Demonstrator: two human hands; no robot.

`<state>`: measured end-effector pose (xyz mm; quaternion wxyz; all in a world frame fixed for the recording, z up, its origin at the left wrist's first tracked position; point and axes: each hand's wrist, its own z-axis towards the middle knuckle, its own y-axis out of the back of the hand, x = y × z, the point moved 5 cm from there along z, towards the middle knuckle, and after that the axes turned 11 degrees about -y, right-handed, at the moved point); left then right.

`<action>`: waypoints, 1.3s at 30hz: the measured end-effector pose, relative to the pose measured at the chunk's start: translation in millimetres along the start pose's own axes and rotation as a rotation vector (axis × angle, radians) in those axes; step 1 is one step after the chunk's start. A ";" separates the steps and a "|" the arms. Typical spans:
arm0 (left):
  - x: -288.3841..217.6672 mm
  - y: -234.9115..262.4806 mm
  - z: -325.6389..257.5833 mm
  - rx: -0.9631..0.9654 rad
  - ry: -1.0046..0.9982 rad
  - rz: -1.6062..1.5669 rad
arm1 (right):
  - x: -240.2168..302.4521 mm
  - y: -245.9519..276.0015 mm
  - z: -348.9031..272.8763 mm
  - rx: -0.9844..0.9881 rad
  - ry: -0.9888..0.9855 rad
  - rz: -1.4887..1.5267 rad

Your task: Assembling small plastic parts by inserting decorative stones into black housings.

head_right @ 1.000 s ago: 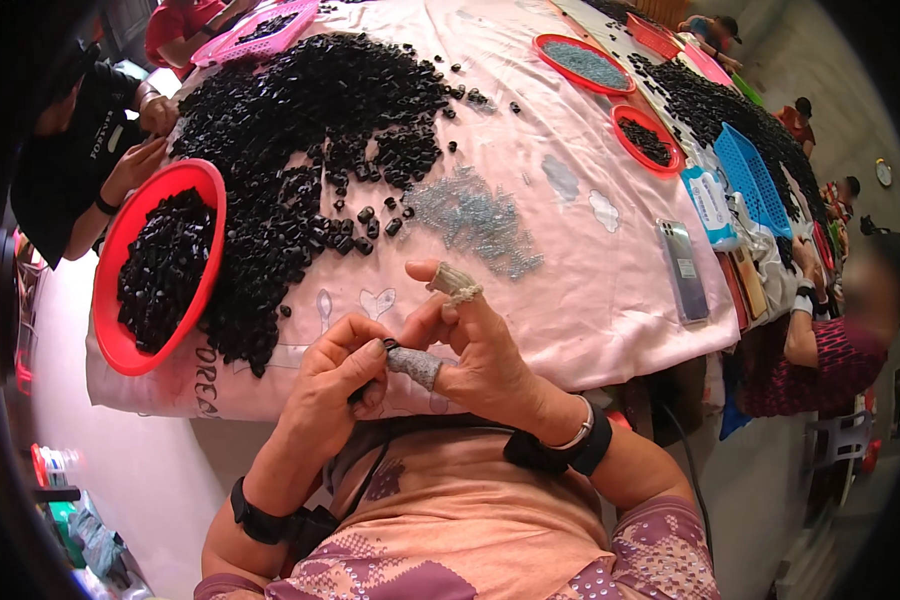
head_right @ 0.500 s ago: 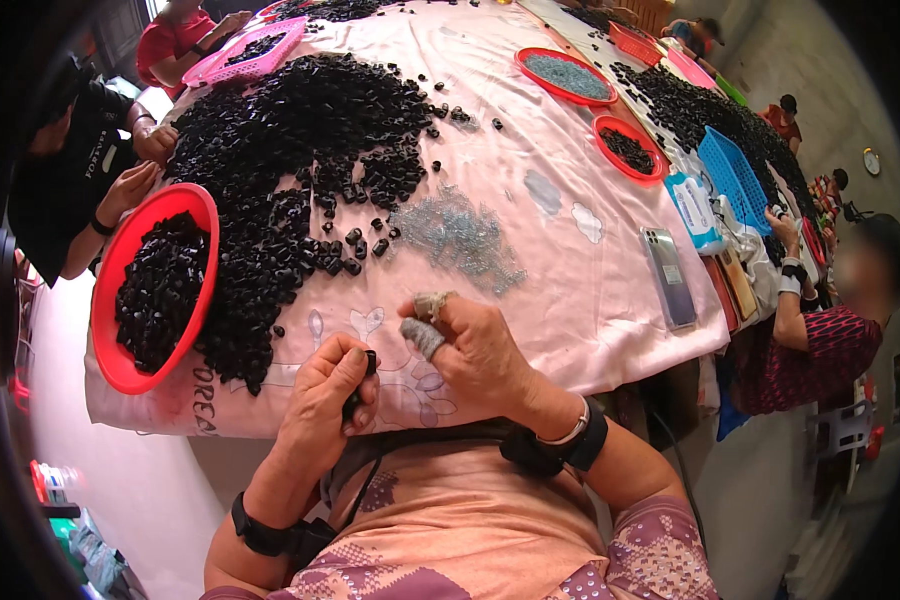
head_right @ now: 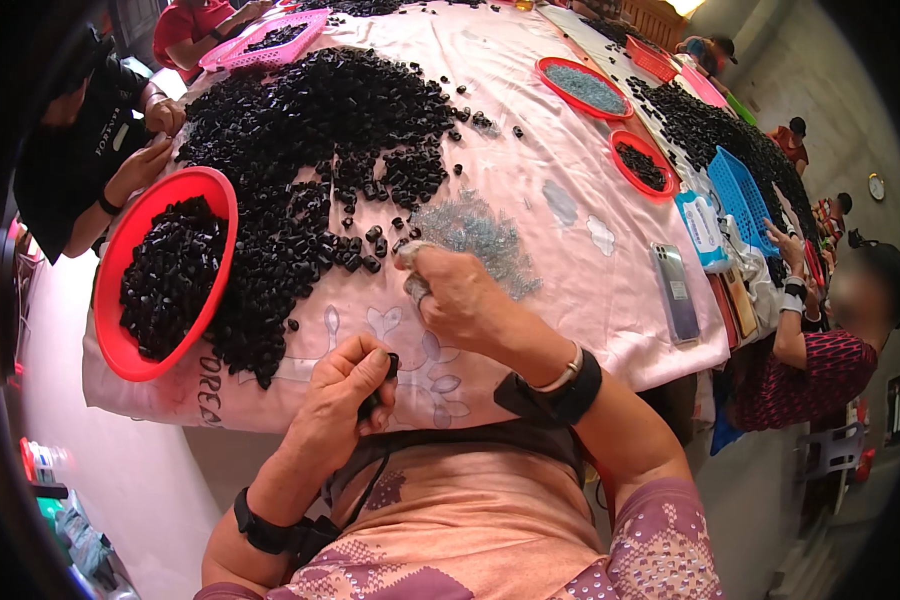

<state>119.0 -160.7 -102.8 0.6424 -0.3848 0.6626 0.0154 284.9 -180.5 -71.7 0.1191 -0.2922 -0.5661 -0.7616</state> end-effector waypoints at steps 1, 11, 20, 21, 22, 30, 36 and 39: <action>0.7 1.9 0.3 -0.007 0.001 -0.003 | 0.0 2.4 -6.7 0.027 -0.126 0.106; 3.8 5.4 3.4 -0.040 -0.001 -0.088 | -28.1 14.7 -57.6 0.024 -0.461 0.578; 2.5 3.1 2.9 -0.027 -0.020 -0.080 | -17.0 22.5 -59.2 -0.012 -0.340 0.264; 2.3 2.7 2.8 -0.028 -0.023 -0.071 | -13.0 20.6 -59.4 0.011 -0.273 0.151; 2.7 2.7 2.6 -0.030 -0.022 -0.072 | -11.5 19.3 -59.4 0.014 -0.273 0.152; 6.2 2.5 2.5 -0.005 -0.007 -0.034 | 8.4 4.8 -61.2 0.018 -0.060 -0.349; 8.2 1.8 3.2 0.024 -0.004 -0.022 | 3.8 2.2 -64.3 0.056 -0.066 -0.275; 6.0 0.2 2.5 0.028 -0.014 -0.005 | 5.9 6.1 -62.8 0.050 -0.060 -0.207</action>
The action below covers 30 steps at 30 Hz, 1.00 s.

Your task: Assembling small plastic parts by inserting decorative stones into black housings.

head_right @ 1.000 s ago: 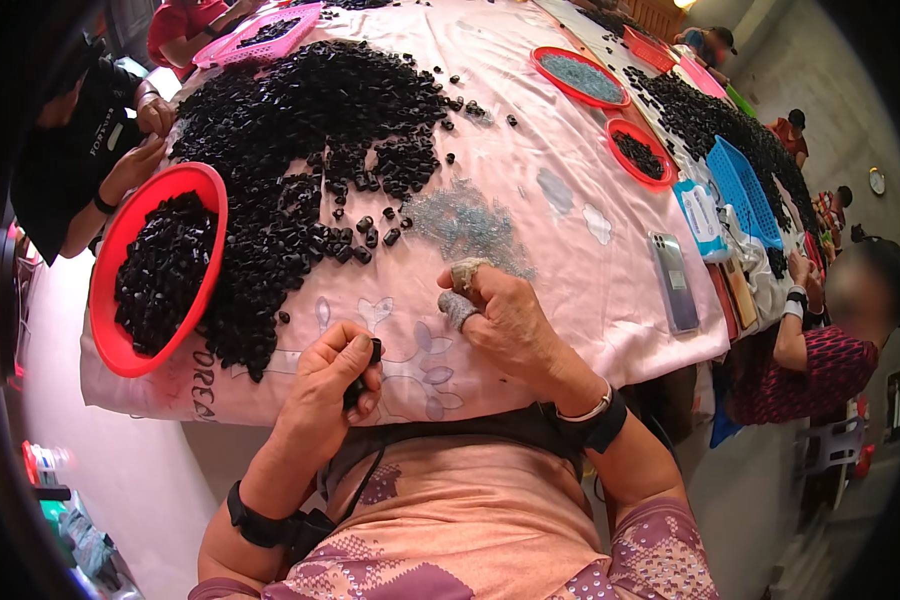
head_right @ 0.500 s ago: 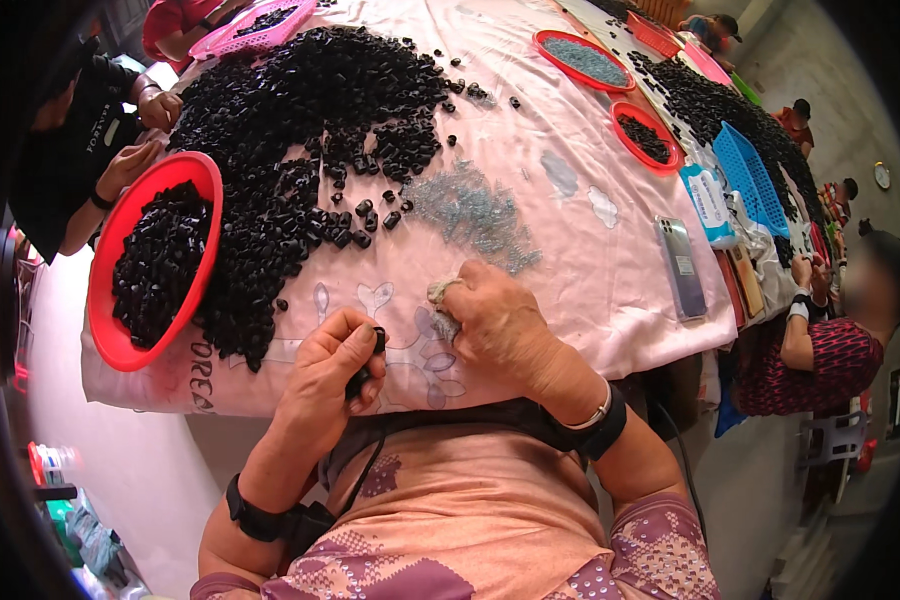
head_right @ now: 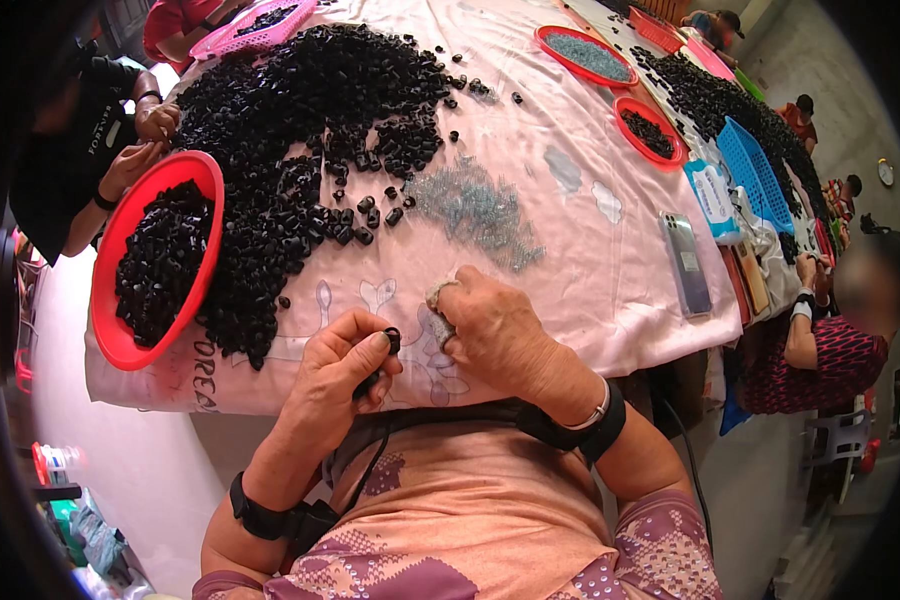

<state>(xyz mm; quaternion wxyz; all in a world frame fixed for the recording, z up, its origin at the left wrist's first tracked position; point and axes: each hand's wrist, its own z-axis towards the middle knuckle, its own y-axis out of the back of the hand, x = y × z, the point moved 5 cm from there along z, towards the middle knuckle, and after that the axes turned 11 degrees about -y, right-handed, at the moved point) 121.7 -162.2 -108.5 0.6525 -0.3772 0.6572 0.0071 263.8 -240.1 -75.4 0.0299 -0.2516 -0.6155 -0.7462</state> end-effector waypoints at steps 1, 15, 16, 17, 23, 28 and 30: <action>-0.7 -0.6 -0.7 -0.001 0.002 0.000 | -0.5 -0.6 0.0 0.002 -0.001 0.001; -3.7 -3.4 -1.3 -0.005 0.004 0.109 | 0.5 -6.2 0.5 0.263 -0.126 1.143; -3.8 -4.4 -1.3 -0.004 0.005 0.109 | 1.5 -6.2 -0.3 0.262 -0.127 1.143; -4.3 -5.4 -1.5 0.002 -0.009 0.124 | 2.9 -6.8 -0.9 0.266 -0.130 1.146; -4.0 -5.5 -1.7 0.024 -0.032 0.142 | 6.3 -5.6 -2.8 0.255 -0.149 1.147; -3.9 -6.2 -1.4 0.005 -0.025 0.139 | 8.2 -6.7 -3.8 0.201 -0.087 1.107; -3.1 -5.2 -0.9 0.010 -0.035 0.131 | 10.4 -2.2 -4.4 0.140 -0.054 0.946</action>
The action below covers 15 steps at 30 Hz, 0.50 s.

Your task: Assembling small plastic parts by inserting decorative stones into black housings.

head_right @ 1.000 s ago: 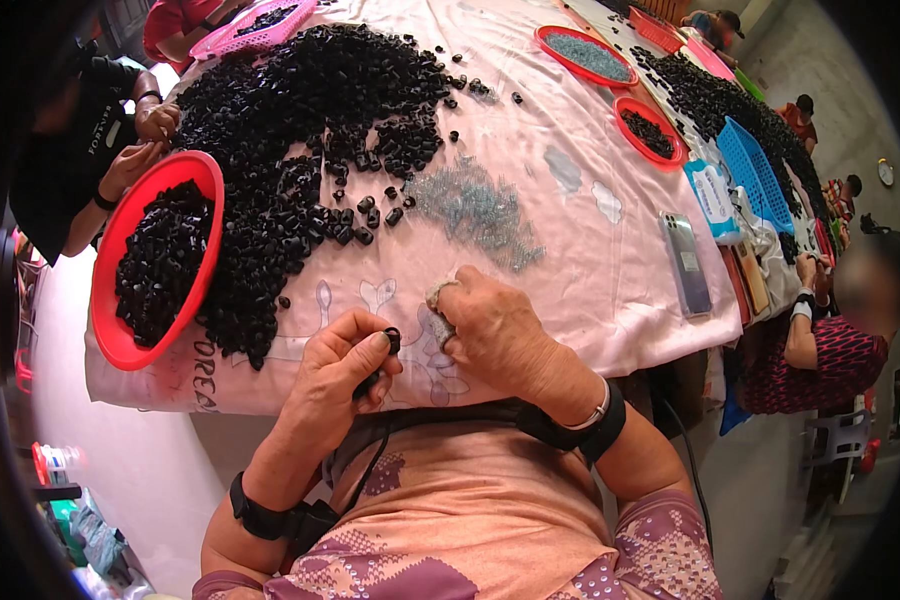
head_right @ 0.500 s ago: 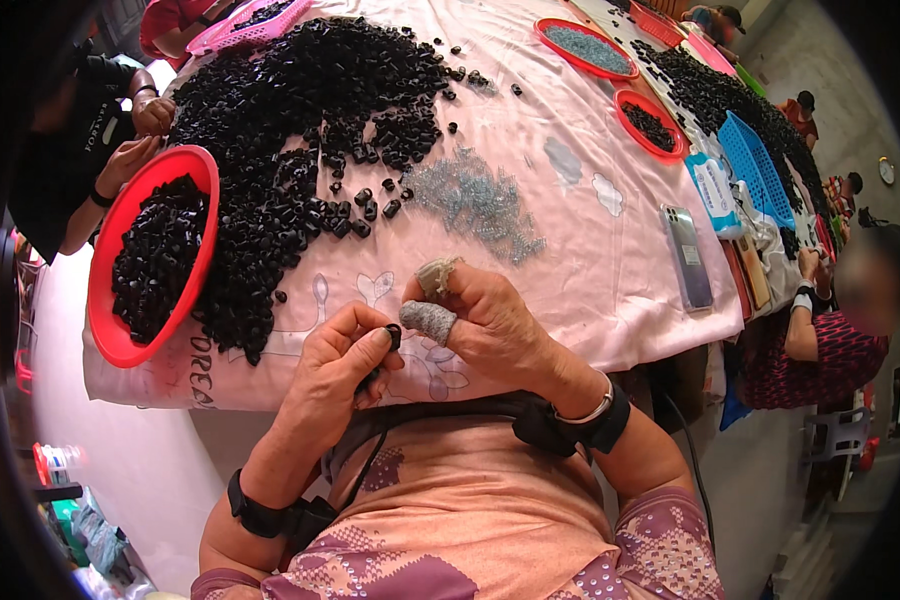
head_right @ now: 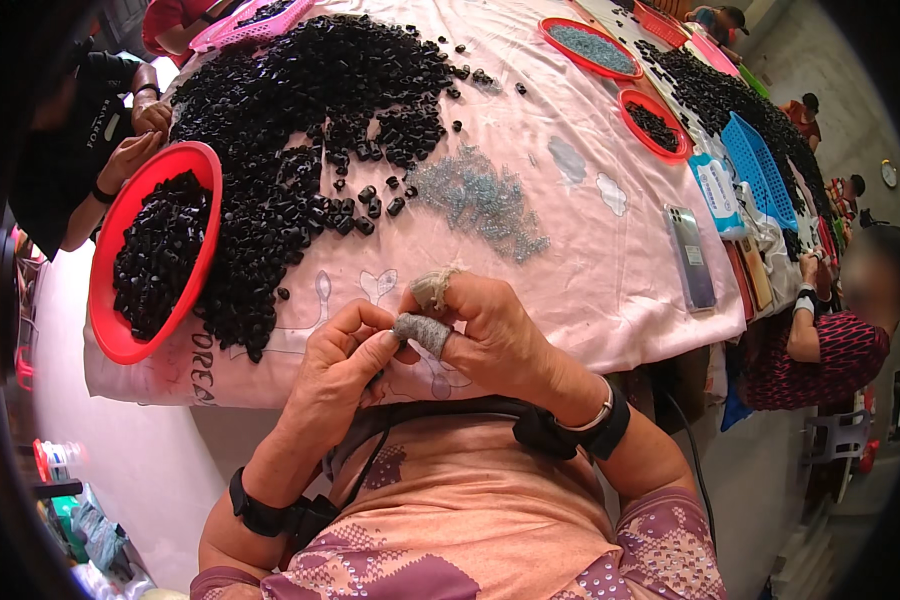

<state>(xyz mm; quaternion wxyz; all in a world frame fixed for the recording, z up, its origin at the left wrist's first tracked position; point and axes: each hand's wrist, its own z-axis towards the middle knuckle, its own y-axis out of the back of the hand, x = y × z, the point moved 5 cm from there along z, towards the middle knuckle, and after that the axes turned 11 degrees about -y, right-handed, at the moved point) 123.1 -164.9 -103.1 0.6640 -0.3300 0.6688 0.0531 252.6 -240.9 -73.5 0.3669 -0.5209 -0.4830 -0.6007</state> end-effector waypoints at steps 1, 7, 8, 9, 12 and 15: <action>0.4 0.1 0.1 0.000 -0.001 0.000 | 2.5 0.9 0.4 0.000 0.001 0.000; 0.3 0.9 0.7 -0.006 -0.022 0.058 | 21.6 2.4 -1.3 -0.125 0.255 -0.431; 0.0 0.8 0.3 -0.007 -0.021 0.061 | 22.3 1.9 -2.2 -0.111 0.264 -0.415; 0.0 0.9 -0.1 -0.009 -0.020 0.064 | 22.8 1.3 -3.0 -0.096 0.273 -0.399; 0.8 3.8 -0.7 -0.032 -0.018 0.043 | 15.4 1.2 -2.2 -0.048 0.199 -0.232; 0.8 4.2 0.0 -0.033 -0.012 0.027 | 12.9 1.3 -2.6 -0.025 0.176 -0.201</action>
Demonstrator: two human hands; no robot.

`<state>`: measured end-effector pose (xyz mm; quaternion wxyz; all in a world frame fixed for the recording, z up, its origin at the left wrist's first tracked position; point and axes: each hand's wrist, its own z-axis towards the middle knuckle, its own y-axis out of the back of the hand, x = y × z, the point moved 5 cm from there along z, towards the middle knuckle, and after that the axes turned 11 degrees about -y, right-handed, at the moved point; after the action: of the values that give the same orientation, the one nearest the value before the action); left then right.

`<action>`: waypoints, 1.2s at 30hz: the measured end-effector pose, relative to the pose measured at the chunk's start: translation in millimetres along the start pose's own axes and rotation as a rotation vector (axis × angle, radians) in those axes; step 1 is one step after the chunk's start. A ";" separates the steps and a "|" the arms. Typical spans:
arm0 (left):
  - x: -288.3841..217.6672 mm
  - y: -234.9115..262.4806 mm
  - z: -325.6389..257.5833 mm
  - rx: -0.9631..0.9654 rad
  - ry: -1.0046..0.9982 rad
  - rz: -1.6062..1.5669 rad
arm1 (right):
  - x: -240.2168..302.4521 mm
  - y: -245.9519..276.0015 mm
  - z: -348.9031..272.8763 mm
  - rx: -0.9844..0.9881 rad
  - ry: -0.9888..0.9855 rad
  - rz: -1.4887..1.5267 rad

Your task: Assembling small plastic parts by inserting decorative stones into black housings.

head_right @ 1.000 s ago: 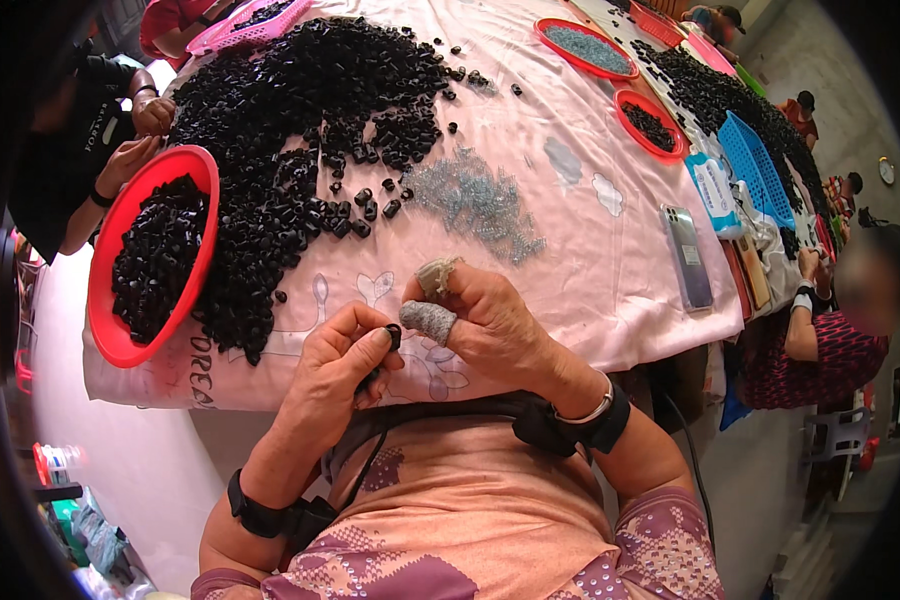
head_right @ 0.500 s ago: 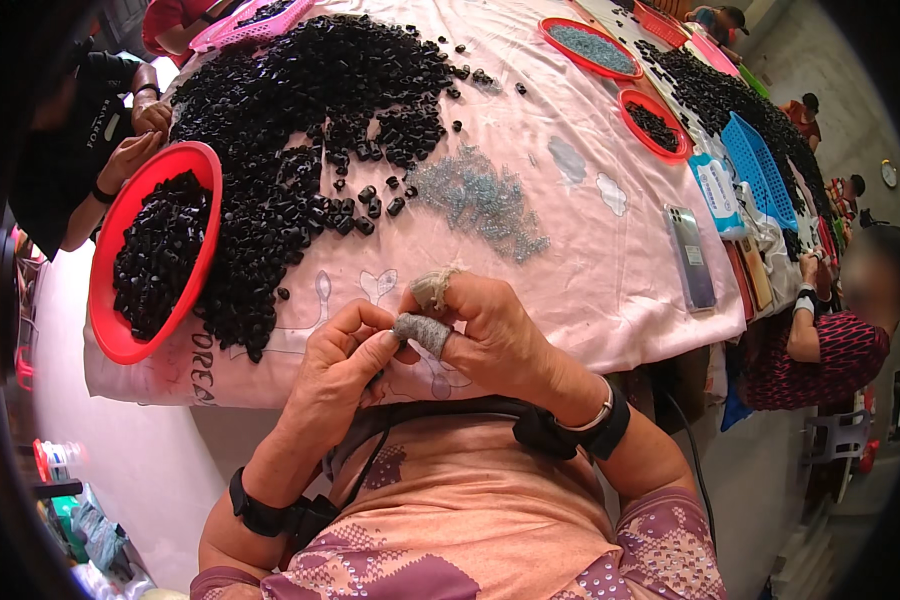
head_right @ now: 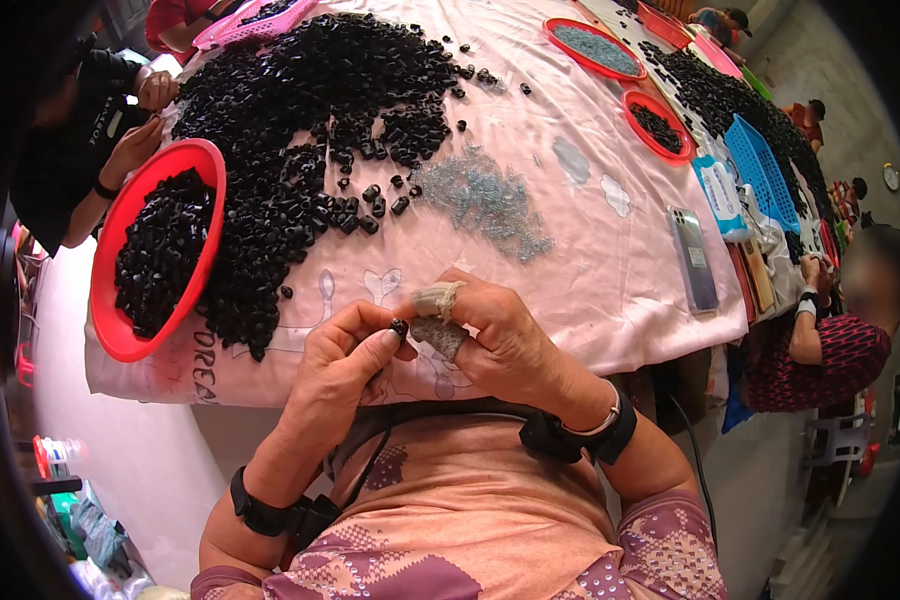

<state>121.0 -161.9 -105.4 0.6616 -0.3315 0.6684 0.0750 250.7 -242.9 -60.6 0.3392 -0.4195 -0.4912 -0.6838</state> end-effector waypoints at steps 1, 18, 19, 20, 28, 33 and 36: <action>-0.2 0.1 0.0 0.000 -0.001 -0.001 | 1.0 -0.6 -0.6 0.001 0.000 -0.001; -9.2 -0.4 -2.6 -0.027 -0.027 -0.122 | -10.1 -5.1 2.3 -0.053 -0.157 0.108; -12.5 -0.9 -4.0 -0.037 -0.036 -0.126 | -7.5 -7.5 6.0 -0.041 -0.151 0.104; -18.3 -2.4 -5.9 -0.031 -0.065 -0.145 | -7.7 -9.1 9.7 -0.073 -0.219 0.168; -48.5 -11.2 -27.6 -0.020 -0.295 -0.161 | 4.2 -45.6 74.4 0.143 0.071 -0.266; -51.4 -7.8 -26.6 -0.013 -0.359 -0.090 | 5.2 -92.1 102.5 0.213 0.198 -0.651; -48.2 -7.0 -24.0 -0.023 -0.356 -0.077 | 6.4 -98.8 107.3 0.252 0.142 -0.773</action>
<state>100.2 -163.7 -55.2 0.7679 -0.3457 0.5269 0.1149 187.2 -112.2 -75.3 0.1393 -0.1112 -0.6681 -0.7224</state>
